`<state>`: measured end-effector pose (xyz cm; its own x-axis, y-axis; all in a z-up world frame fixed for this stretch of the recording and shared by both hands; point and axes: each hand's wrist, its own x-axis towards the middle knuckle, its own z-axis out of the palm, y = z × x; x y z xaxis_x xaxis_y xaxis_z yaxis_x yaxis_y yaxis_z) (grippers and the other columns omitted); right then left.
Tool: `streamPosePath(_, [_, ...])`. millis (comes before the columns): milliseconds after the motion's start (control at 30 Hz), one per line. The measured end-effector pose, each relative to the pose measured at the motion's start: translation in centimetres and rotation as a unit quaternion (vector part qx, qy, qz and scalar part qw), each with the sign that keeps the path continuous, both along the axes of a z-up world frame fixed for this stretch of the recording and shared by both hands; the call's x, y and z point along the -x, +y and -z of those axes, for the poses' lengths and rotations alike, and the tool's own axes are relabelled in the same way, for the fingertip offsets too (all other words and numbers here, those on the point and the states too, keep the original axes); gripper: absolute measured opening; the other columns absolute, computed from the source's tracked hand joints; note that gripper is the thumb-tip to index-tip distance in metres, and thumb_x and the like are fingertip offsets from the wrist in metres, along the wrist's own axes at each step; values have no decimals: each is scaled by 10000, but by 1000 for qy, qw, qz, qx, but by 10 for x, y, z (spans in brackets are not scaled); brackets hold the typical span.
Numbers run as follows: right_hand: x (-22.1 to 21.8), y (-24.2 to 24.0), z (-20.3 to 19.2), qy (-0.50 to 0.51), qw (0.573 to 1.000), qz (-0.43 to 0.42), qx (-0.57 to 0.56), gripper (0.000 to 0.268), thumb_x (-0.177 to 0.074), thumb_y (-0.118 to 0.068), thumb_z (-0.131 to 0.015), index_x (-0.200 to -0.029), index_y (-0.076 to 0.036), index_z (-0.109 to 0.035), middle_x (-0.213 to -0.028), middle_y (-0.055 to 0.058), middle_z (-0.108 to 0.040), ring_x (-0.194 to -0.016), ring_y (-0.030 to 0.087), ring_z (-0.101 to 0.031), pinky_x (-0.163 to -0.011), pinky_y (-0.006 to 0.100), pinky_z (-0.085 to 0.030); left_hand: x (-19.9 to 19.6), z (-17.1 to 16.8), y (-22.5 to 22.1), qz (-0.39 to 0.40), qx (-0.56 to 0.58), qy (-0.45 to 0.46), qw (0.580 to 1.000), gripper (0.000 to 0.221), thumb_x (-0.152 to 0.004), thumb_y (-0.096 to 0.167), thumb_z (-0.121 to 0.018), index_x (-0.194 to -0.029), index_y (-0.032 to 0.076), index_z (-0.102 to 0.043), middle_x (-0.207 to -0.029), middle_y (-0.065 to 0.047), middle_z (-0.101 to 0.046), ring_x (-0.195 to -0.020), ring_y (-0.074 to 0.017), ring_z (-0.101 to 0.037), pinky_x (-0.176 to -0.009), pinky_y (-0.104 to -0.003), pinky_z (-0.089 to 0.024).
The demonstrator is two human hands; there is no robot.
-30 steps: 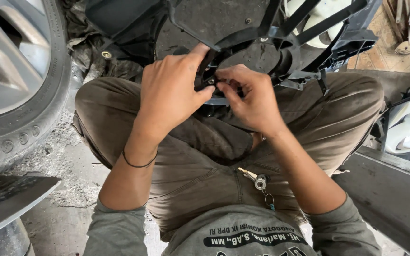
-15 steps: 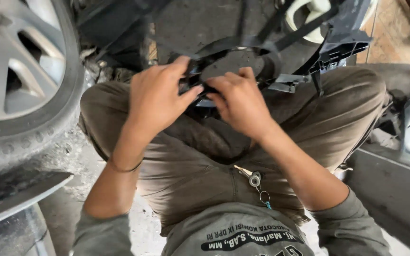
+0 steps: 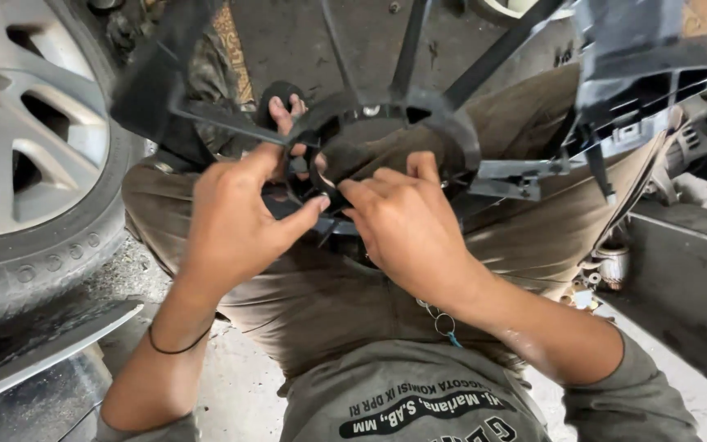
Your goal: Assembling a car cooling fan motor into its plastic shroud and routing the electrical wiring through clips.
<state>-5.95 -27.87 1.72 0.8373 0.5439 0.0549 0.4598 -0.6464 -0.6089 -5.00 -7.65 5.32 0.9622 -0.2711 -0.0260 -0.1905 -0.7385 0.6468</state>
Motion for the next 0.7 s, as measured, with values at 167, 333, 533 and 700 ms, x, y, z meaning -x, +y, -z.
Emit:
streamPosePath(167, [12,-11,6,-1,1000,26,5,258,-825,-111,-742,-1072,-79,-676,-785,43,-690,-753,240,-587,-845,420,-379,7,4,-18,-12,-26,11,1000,563,-686,94,-835,-1195,-95,-683,-966,-101,-785,-703,-205,-737,-608,-303,-523])
streamPosePath(333, [14,-14,7,-5,1000,25,-18,279,-812,-98,-752,-1082,-53,-697,-813,56,-692,-768,246,-587,-836,408,-385,15,9,-18,-6,-68,-35,997,468,-700,125,-858,-1090,-89,-713,-790,-153,-754,-558,-256,-675,-509,-332,-482])
streamPosePath(533, [11,-19,0,29,999,-4,-41,324,-841,-119,-746,-1146,-26,-683,-909,66,-723,-803,242,-619,-860,378,-384,10,-2,-6,42,-2,61,997,440,-741,121,-826,-1127,-27,-673,-894,-125,-750,-704,-286,-709,-655,-346,-511])
streamPosePath(700, [6,-20,-10,79,992,-4,-104,374,-846,-92,-731,-1202,-3,-661,-932,71,-707,-792,243,-624,-871,384,-378,9,-11,-3,35,13,102,994,302,-769,125,-802,-934,-40,-610,-719,-108,-663,-522,-255,-538,-541,-356,-439])
